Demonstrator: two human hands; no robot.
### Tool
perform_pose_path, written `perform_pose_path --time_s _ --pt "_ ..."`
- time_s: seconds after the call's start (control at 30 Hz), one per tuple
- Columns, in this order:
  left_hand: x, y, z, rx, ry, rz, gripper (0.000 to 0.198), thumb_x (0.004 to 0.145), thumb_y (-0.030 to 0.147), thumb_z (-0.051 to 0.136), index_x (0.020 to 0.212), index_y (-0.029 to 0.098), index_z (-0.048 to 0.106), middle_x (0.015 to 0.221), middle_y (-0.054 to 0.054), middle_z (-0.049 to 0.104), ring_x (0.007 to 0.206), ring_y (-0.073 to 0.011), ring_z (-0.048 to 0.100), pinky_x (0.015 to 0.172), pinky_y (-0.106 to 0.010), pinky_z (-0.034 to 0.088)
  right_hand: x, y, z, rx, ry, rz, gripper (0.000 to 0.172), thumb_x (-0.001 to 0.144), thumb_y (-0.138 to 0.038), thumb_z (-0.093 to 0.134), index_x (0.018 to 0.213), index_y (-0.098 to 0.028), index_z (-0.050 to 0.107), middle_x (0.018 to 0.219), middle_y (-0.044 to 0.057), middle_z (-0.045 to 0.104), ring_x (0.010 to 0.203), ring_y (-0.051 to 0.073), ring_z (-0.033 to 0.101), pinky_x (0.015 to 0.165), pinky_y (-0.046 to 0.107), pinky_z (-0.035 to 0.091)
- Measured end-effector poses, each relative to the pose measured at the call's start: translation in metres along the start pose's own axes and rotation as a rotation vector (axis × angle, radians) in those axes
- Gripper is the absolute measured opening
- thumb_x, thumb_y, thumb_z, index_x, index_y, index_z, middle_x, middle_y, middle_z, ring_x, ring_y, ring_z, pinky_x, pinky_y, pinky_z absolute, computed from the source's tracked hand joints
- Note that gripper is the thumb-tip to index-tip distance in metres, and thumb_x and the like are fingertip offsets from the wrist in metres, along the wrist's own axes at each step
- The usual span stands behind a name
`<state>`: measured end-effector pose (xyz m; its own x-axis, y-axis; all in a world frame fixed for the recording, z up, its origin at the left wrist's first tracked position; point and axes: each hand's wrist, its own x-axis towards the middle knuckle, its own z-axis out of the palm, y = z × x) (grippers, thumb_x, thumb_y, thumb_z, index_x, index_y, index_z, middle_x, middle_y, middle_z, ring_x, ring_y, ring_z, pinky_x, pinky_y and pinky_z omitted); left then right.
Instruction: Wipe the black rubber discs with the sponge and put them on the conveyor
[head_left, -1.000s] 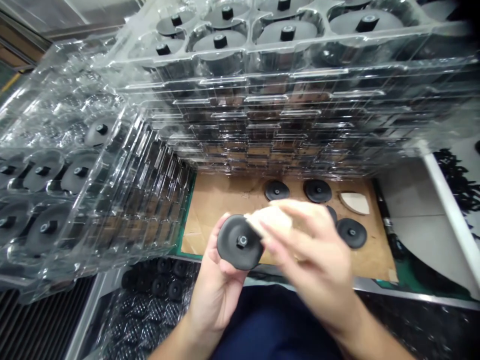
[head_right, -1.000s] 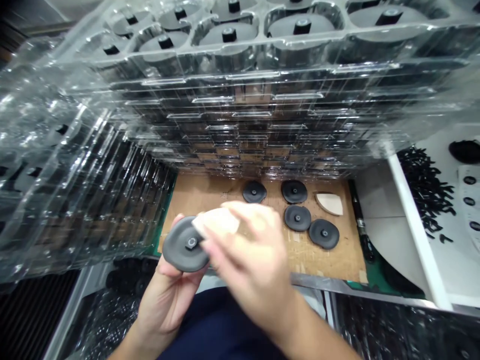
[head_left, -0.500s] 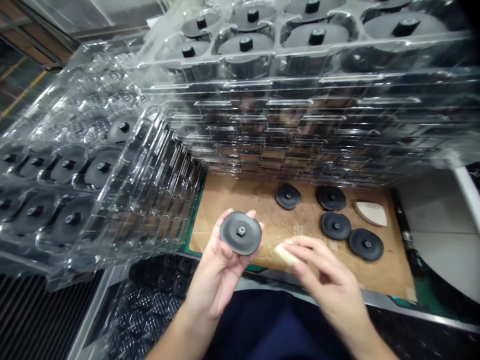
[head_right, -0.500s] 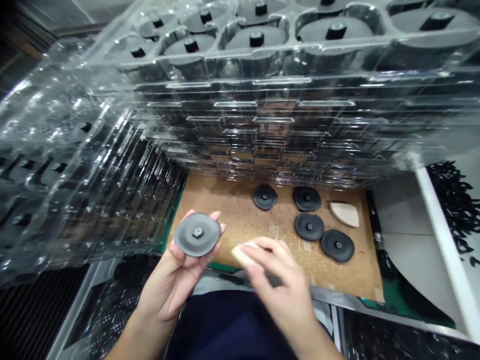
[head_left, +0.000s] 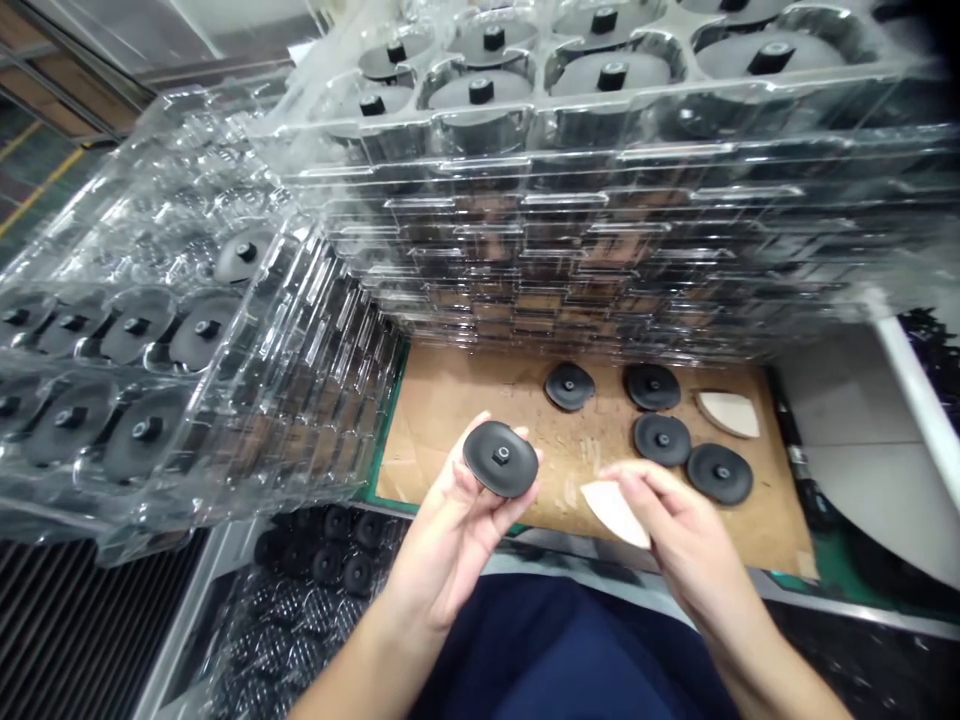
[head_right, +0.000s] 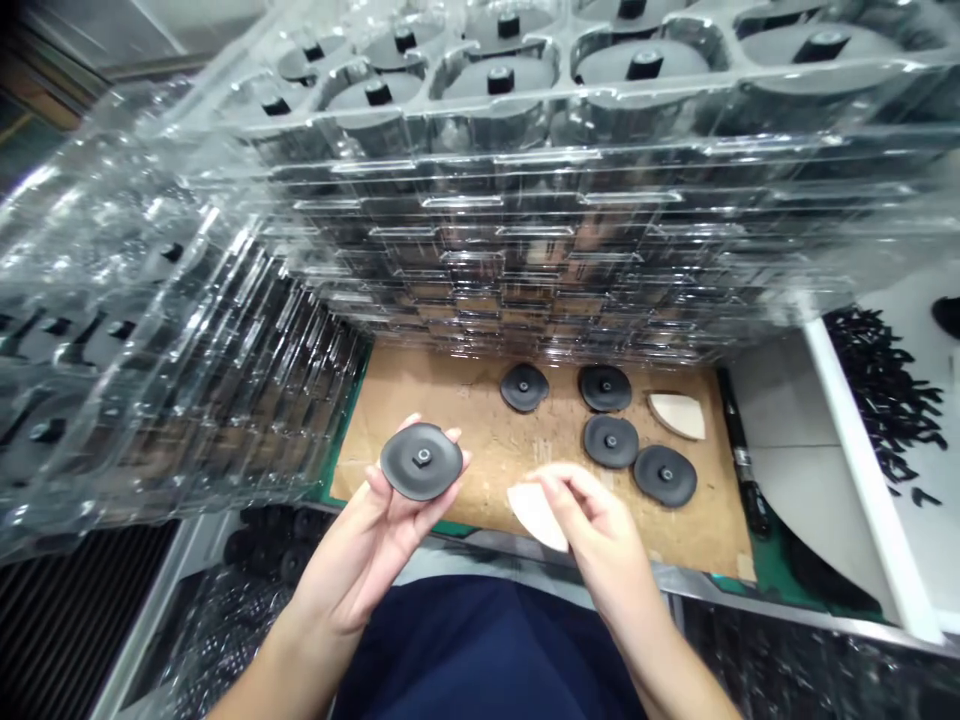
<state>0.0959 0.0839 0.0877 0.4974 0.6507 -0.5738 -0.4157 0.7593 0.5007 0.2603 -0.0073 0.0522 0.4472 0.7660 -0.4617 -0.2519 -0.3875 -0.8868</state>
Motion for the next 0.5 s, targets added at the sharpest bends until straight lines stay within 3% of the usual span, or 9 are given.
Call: perform_pose_path --time_s 0.13,0.2,0.3,0.33,0.4,0.47,0.5 --pt "-0.006 -0.009 -0.001 0.051 -0.04 0.011 0.052 0.074 0.034 0.072 0.123 0.024 0.057 0.117 -0.008 0.066 0.106 -0.0229 0.064 0.092 -0.034 0.052 -0.002 -0.047 0.031 -0.174 -0.057 -0.588 0.02 0.087 -0.026 0.058 0.106 -0.021 0.064 0.097 0.004 0.067 0.085 0.015 0.062 0.074 0.025 0.051" --pt "-0.01 -0.013 -0.004 0.099 -0.046 0.003 0.052 0.071 0.029 0.075 0.121 0.024 0.059 0.111 -0.008 0.069 0.099 -0.0209 0.065 0.084 -0.028 0.054 -0.009 -0.062 0.044 -0.34 -0.199 -0.77 0.021 0.09 -0.015 0.05 0.107 -0.018 0.062 0.096 0.006 0.066 0.087 0.014 0.062 0.078 0.025 0.05" --pt "-0.013 -0.016 -0.007 0.137 0.003 -0.01 0.05 0.069 0.024 0.077 0.116 0.024 0.062 0.106 -0.007 0.07 0.093 -0.0191 0.067 0.078 -0.024 0.054 -0.016 -0.072 0.052 -0.535 -0.46 -0.733 0.02 0.091 -0.011 0.047 0.098 -0.018 0.064 0.087 0.002 0.065 0.078 0.012 0.062 0.071 0.022 0.05" --pt "-0.013 -0.016 -0.007 0.136 0.011 -0.006 0.047 0.068 0.024 0.078 0.113 0.023 0.064 0.102 -0.006 0.071 0.091 -0.0188 0.068 0.078 -0.024 0.055 -0.017 -0.072 0.053 -0.56 -0.461 -0.715 0.019 0.091 -0.012 0.047 0.096 -0.019 0.064 0.086 0.002 0.065 0.077 0.012 0.062 0.071 0.022 0.05" --pt "-0.012 -0.014 -0.005 0.129 0.001 0.013 0.039 0.067 0.026 0.078 0.105 0.021 0.068 0.093 -0.005 0.073 0.088 -0.0187 0.068 0.079 -0.024 0.055 -0.019 -0.07 0.052 -0.526 -0.327 -0.785 0.02 0.092 -0.013 0.045 0.1 -0.018 0.063 0.088 0.003 0.065 0.081 0.014 0.062 0.075 0.025 0.051" --pt "-0.012 -0.012 -0.001 0.123 -0.029 0.018 0.038 0.065 0.025 0.079 0.102 0.021 0.069 0.095 -0.005 0.073 0.091 -0.0195 0.068 0.082 -0.025 0.054 -0.024 -0.067 0.05 -0.439 -0.218 -0.88 0.023 0.092 -0.013 0.043 0.107 -0.014 0.061 0.09 0.007 0.065 0.083 0.015 0.062 0.077 0.027 0.052" --pt "-0.012 -0.011 0.0 0.122 -0.034 0.017 0.041 0.063 0.021 0.08 0.103 0.023 0.069 0.099 -0.005 0.073 0.093 -0.0192 0.067 0.083 -0.025 0.054 -0.027 -0.066 0.048 -0.41 -0.234 -0.894 0.024 0.091 -0.011 0.043 0.108 -0.013 0.06 0.089 0.007 0.065 0.082 0.014 0.062 0.076 0.026 0.052"
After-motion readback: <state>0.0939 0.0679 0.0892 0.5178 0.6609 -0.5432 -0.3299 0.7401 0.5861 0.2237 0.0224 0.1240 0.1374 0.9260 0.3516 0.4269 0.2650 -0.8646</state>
